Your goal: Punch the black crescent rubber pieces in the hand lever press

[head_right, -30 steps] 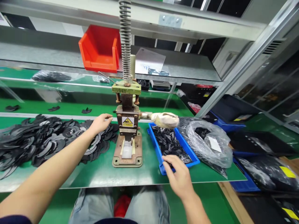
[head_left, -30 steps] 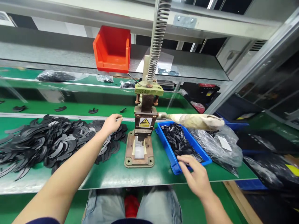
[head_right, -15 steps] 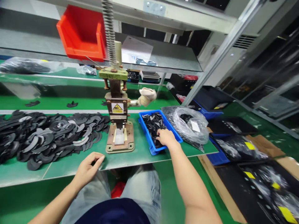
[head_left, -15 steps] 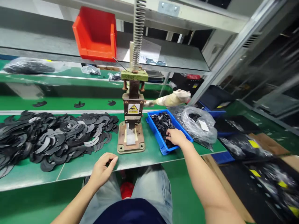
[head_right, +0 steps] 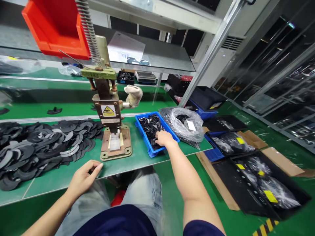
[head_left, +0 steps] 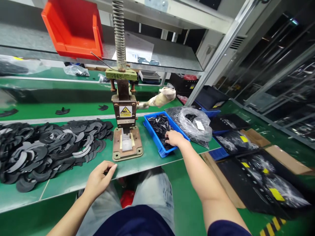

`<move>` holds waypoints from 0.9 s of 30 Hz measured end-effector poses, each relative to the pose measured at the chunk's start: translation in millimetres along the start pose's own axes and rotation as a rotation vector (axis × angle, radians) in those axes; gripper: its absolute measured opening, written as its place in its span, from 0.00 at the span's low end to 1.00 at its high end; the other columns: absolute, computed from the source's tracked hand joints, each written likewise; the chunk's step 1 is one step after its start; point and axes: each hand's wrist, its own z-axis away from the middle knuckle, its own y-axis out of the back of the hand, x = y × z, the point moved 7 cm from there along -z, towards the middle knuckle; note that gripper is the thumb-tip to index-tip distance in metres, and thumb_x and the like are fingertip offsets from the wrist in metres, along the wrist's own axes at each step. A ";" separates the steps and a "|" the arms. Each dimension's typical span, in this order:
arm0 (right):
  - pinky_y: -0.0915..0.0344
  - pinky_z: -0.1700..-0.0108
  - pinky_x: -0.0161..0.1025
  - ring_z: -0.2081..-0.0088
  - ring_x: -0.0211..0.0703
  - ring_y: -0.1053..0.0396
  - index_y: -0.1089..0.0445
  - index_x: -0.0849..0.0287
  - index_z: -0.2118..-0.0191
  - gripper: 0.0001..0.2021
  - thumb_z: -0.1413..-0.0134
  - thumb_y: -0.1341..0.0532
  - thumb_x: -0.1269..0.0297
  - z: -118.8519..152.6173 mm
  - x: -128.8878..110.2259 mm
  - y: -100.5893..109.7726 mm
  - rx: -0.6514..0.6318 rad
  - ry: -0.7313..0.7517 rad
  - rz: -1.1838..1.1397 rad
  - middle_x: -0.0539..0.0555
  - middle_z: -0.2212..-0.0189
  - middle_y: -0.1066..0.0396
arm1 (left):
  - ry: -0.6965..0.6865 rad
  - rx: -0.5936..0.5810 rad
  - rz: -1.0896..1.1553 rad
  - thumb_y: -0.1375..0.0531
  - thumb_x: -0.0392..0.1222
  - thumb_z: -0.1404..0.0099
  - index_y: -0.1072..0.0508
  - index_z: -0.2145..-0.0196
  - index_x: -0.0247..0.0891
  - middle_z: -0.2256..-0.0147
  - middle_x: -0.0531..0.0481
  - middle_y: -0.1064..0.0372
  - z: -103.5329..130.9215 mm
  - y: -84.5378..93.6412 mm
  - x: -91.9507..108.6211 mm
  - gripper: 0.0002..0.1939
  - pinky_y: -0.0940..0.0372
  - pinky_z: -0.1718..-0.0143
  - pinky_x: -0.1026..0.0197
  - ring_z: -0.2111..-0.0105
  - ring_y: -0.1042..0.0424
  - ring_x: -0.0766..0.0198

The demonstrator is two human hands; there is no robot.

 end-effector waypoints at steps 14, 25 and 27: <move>0.26 0.52 0.44 0.60 0.42 0.25 0.28 0.60 0.52 0.14 0.30 0.43 0.55 41.2 -6.4 42.8 0.533 0.040 -0.528 0.55 0.62 0.23 | 0.076 0.073 0.137 0.39 0.52 0.26 0.22 0.64 0.43 0.60 0.48 0.21 3.8 8.6 -3.4 0.13 0.27 0.55 0.56 0.60 0.22 0.57; 0.21 0.52 0.45 0.58 0.43 0.19 0.23 0.54 0.53 0.12 0.32 0.37 0.53 135.6 -155.3 -13.0 0.588 0.519 -1.122 0.56 0.60 0.18 | -0.155 0.002 0.318 0.34 0.41 0.29 0.24 0.47 0.44 0.58 0.47 0.23 -6.5 -0.4 95.4 0.13 0.25 0.56 0.55 0.61 0.23 0.59; 0.21 0.52 0.46 0.58 0.44 0.20 0.22 0.54 0.54 0.10 0.33 0.36 0.55 141.7 -168.4 -13.7 0.573 0.589 -1.154 0.55 0.60 0.18 | -0.172 -0.010 0.316 0.34 0.40 0.28 0.23 0.49 0.44 0.59 0.46 0.23 -6.1 -0.5 103.6 0.11 0.25 0.57 0.55 0.61 0.22 0.59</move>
